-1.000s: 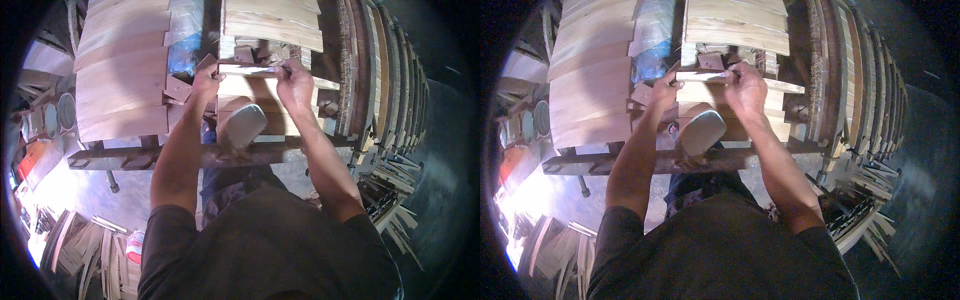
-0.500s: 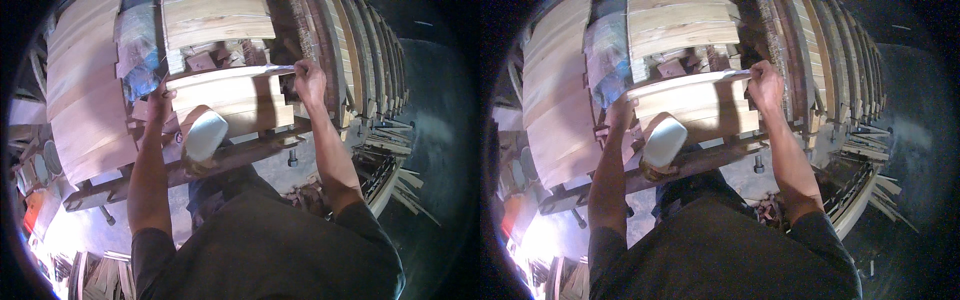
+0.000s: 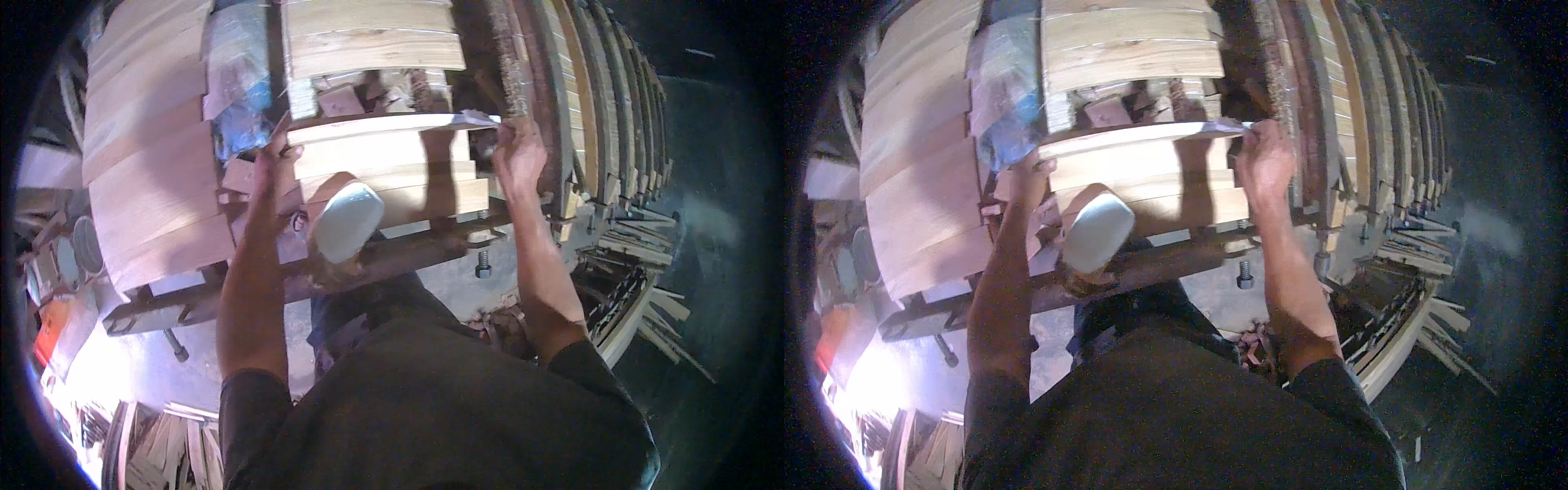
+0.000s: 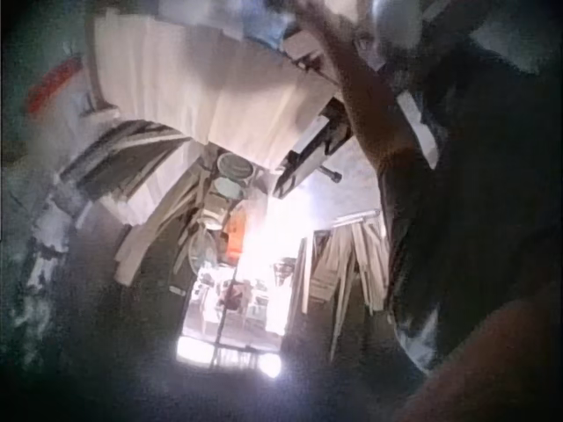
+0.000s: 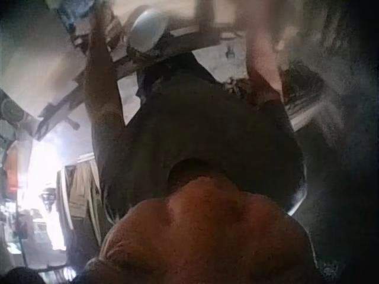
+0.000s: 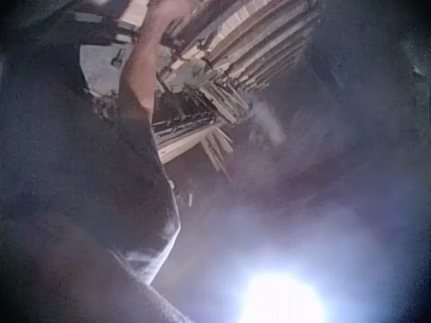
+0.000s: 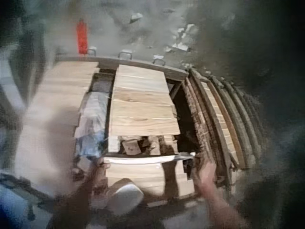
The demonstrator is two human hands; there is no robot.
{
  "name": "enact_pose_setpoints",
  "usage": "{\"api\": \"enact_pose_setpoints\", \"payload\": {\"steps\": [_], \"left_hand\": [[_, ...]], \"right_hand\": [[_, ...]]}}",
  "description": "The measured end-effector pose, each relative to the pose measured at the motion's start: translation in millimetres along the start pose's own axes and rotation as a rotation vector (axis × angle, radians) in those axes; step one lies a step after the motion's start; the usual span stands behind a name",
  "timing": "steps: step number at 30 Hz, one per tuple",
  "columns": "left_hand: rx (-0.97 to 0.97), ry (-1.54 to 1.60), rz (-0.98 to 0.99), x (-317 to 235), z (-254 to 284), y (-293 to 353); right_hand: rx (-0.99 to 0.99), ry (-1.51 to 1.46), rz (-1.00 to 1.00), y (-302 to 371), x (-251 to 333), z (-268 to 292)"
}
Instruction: The person picks up thin wooden planks from a pile and places them onto a stack on a workbench. The person repeatedly lifts and aligns each plank before adding it to the growing stack.
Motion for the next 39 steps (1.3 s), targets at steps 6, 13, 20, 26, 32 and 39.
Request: {"api": "enact_pose_setpoints", "payload": {"steps": [6,13,20,26,32,39], "left_hand": [[0.007,0.168,0.074,26,-5,-4],[0.096,0.359,0.110,17,-2,-2],[-0.014,0.372,0.120,4,5,13],[0.020,0.299,0.001,18,2,4],[0.063,0.261,0.117,11,1,5],[-0.036,0.067,0.118,9,-5,-2]], "right_hand": [[0.079,-0.238,0.258,13,159,-58],[0.109,-0.452,0.404,11,256,-83],[0.136,-0.345,0.312,21,191,-74],[0.137,-0.424,0.463,25,255,-67],[0.152,-0.355,0.362,23,195,-61],[0.115,-0.124,0.171,15,48,-26]]}}
Point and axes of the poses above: each hand's wrist, its own y-axis away from the middle knuckle, its own z-axis out of the back of the hand, x = y × z, the point moved 7 cm from there along -y, towards the middle knuckle, and after that the axes turned 12 degrees about x, right-handed, at the moved point
